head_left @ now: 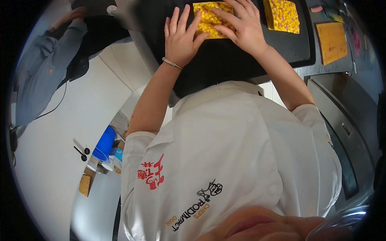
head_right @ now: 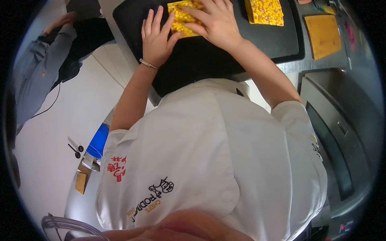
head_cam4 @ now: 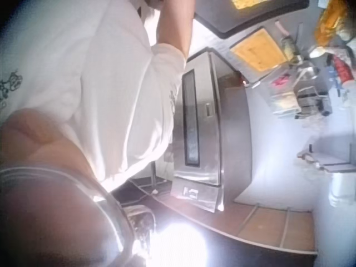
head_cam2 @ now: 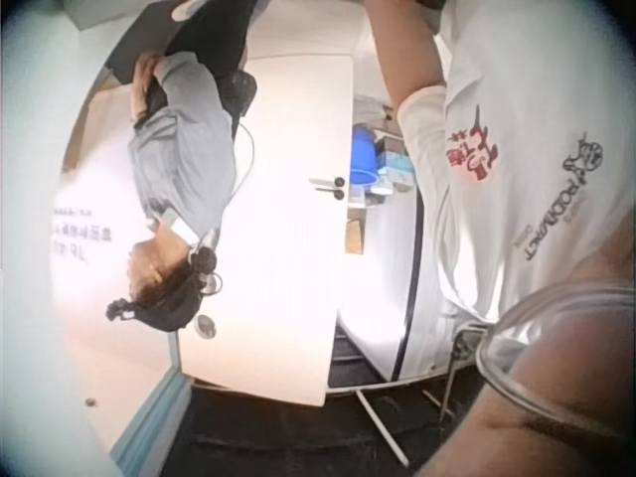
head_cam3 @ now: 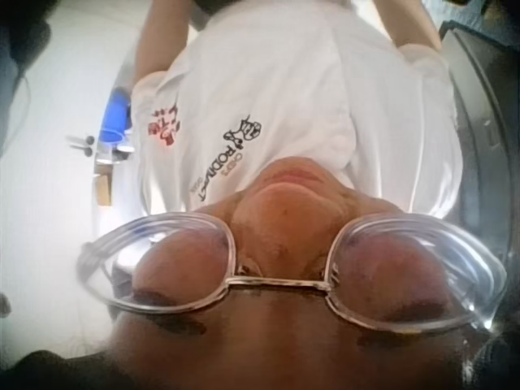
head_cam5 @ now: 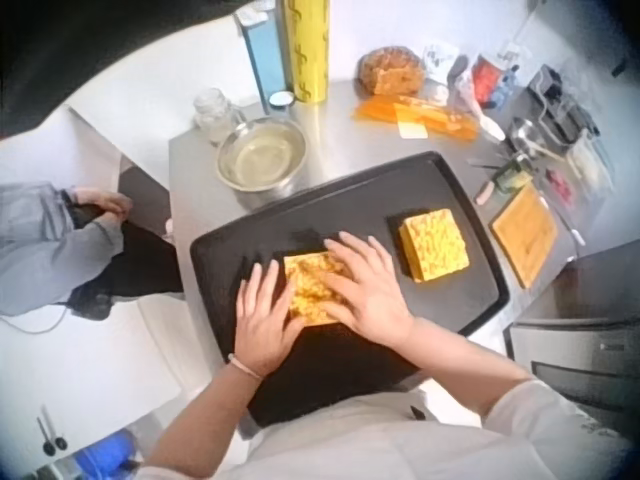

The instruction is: The person places corn kernels onto two square food items on a black tray, then uses a piping bag to apply white icing in a zigzag pattern over the corn. The person handles the tray and ingredients by hand throughout the process.

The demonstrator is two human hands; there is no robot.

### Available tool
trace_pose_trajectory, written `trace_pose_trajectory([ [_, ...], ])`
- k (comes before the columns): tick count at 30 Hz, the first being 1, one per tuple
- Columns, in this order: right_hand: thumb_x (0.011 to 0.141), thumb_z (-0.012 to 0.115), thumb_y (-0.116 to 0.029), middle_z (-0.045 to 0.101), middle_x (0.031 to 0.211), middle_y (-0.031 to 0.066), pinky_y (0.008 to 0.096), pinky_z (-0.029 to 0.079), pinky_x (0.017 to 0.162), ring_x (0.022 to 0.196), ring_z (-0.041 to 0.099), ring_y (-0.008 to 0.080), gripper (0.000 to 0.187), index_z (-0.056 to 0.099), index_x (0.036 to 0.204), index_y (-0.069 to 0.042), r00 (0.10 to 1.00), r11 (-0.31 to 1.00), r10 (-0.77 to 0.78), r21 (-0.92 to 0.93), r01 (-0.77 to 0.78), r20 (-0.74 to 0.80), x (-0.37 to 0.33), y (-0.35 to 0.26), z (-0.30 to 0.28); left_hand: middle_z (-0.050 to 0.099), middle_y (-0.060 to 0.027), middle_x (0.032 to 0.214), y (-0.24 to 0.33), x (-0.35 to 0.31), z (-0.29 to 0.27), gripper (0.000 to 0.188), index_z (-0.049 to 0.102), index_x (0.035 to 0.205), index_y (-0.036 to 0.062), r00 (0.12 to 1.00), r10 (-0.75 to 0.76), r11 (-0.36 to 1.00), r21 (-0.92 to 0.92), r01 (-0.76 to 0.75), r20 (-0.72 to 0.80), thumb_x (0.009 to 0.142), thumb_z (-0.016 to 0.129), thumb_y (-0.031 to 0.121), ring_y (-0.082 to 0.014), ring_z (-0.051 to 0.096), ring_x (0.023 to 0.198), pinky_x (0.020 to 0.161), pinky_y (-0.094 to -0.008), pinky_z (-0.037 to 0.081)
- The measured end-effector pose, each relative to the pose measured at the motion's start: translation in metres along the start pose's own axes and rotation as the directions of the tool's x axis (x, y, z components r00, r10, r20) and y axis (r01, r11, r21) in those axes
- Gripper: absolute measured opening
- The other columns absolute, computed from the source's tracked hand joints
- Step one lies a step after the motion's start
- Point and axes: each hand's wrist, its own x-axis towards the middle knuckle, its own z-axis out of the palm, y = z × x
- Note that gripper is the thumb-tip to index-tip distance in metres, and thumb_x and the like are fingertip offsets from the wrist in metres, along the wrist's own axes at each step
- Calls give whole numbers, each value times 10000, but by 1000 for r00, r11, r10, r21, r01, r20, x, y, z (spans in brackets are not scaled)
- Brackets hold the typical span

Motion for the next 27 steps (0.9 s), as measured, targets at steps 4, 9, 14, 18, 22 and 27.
trace_pose_trajectory([
  [4, 827, 750, -296, 582, 1343, 163, 540, 370, 1095, 1314, 491, 382, 405, 703, 1177, -98, 998, 998, -10, -63, 6, -65, 6, -7, -7, 334, -179, 1618, 2, 1, -8, 596, 486, 1508, 140, 997, -64, 998, -26, 63, -34, 1016, 527, 473, -397, 264, 1504, 1202, -581, 202],
  [9, 940, 684, -414, 555, 1448, 93, 565, 226, 1193, 1442, 390, 316, 332, 755, 1160, -175, 999, 991, -42, -128, 37, -34, 1, 9, 24, 341, -189, 1611, 9, -7, -31, 597, 475, 1499, 81, 989, -125, 992, -34, 122, -80, 997, 569, 388, -409, 261, 1501, 1200, -555, 216],
  [14, 919, 711, -275, 579, 1406, 108, 531, 320, 1144, 1376, 460, 340, 263, 735, 1135, -125, 987, 990, -41, -141, 19, -156, 11, 8, -6, 441, -193, 1535, 22, -28, -60, 459, 624, 1270, 36, 967, -152, 981, -152, 121, -207, 909, 726, 300, -403, 316, 1473, 1173, -539, 267],
  [18, 865, 721, -165, 580, 1395, 145, 494, 371, 1127, 1355, 480, 380, 289, 717, 1143, -87, 987, 990, -36, -143, 13, -154, 11, 11, -16, 625, -198, 1193, 30, -49, -63, 177, 575, 788, 69, 929, -10, 984, -169, -57, -371, 775, 747, 105, -446, 540, 1256, 1047, -587, 424],
  [22, 879, 712, -134, 574, 1385, 149, 504, 375, 1108, 1341, 483, 389, 296, 707, 1172, -91, 986, 998, -56, -41, 50, -157, 22, 6, 5, 603, -118, 1316, 46, -95, -77, 228, 575, 797, 83, 916, -189, 971, -204, 122, -355, 769, 801, 93, -354, 500, 1338, 1103, -535, 395],
  [27, 879, 725, -105, 577, 1377, 133, 486, 377, 1099, 1339, 483, 372, 271, 699, 1149, -95, 986, 995, -79, -71, 69, -145, 35, -23, 3, 535, -147, 1428, 58, -141, -108, 167, 667, 976, 94, 863, -334, 935, -251, 251, -380, 860, 760, 169, -361, 457, 1381, 1126, -517, 356],
])
